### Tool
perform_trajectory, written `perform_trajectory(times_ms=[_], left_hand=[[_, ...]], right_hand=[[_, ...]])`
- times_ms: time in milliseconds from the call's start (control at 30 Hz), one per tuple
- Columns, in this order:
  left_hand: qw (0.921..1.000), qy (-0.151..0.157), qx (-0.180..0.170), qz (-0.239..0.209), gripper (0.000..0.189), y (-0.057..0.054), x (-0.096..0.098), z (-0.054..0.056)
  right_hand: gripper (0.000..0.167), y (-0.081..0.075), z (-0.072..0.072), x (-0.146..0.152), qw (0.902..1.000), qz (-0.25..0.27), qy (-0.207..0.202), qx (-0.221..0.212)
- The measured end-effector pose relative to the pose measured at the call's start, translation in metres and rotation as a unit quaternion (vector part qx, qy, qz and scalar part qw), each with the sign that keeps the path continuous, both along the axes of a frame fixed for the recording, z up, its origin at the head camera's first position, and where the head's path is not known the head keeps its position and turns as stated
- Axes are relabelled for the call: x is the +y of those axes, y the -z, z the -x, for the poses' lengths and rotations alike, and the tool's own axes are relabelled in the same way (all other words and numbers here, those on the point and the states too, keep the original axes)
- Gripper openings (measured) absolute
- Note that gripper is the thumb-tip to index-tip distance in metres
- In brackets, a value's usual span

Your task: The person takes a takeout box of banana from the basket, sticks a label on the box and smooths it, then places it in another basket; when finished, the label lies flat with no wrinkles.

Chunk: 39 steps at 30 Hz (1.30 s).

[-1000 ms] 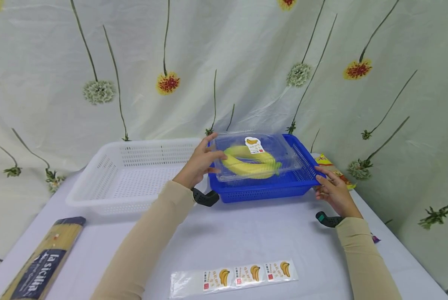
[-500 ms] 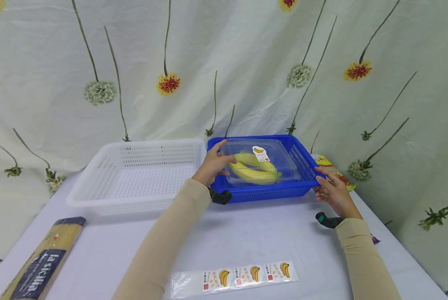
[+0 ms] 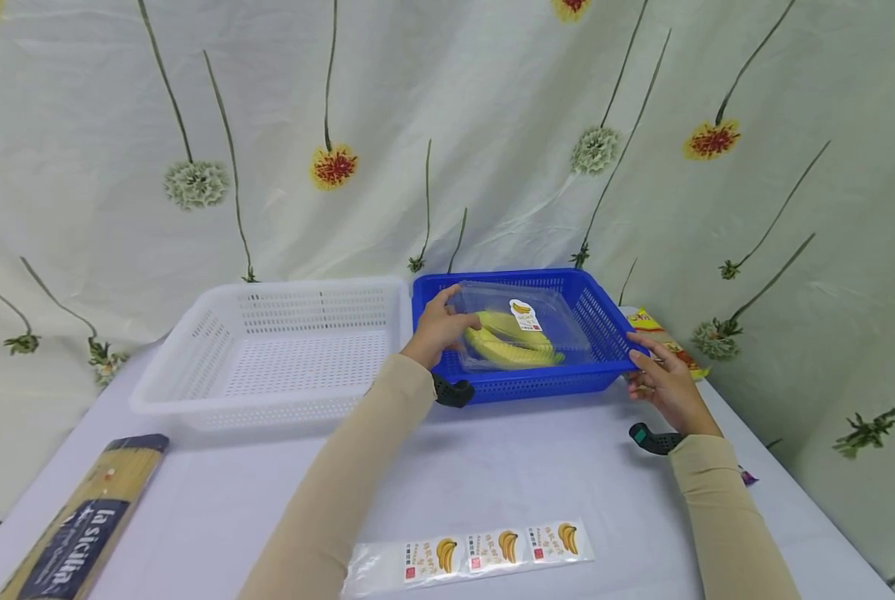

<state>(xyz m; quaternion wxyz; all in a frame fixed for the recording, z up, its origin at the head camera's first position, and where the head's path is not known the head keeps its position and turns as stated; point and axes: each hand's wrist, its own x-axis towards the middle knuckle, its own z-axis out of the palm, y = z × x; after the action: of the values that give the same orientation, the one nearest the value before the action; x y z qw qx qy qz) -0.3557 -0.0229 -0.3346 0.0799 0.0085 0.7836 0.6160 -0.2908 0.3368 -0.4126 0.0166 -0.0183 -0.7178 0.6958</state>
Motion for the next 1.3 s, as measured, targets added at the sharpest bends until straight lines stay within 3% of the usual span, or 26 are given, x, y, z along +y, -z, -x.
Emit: perform_trajectory(times_ms=[167,400,800,967,1300], left_hand=[[0.9996,-0.010,0.014,0.023,0.084,0.003,0.005,0.002],[0.9966,-0.011,0.019,0.079,0.081,0.005,0.006,0.001],[0.9905,0.022,0.029,0.133,0.084,0.008,0.010,-0.006],[0.9908,0.019,0.030,0.131,0.085,0.010,0.013,-0.007],[0.9939,0.012,-0.004,0.109,0.091,0.017,0.014,-0.005]], right_hand=[[0.038,0.001,-0.002,0.000,0.9999,-0.003,-0.003,0.012],[0.044,0.001,-0.002,0.000,0.9999,-0.013,0.002,0.010],[0.042,0.001,-0.002,0.002,1.0000,0.004,-0.004,0.006],[0.042,0.002,0.000,0.002,1.0000,0.001,-0.001,0.005],[0.040,0.003,0.000,0.002,1.0000,0.007,-0.003,0.005]])
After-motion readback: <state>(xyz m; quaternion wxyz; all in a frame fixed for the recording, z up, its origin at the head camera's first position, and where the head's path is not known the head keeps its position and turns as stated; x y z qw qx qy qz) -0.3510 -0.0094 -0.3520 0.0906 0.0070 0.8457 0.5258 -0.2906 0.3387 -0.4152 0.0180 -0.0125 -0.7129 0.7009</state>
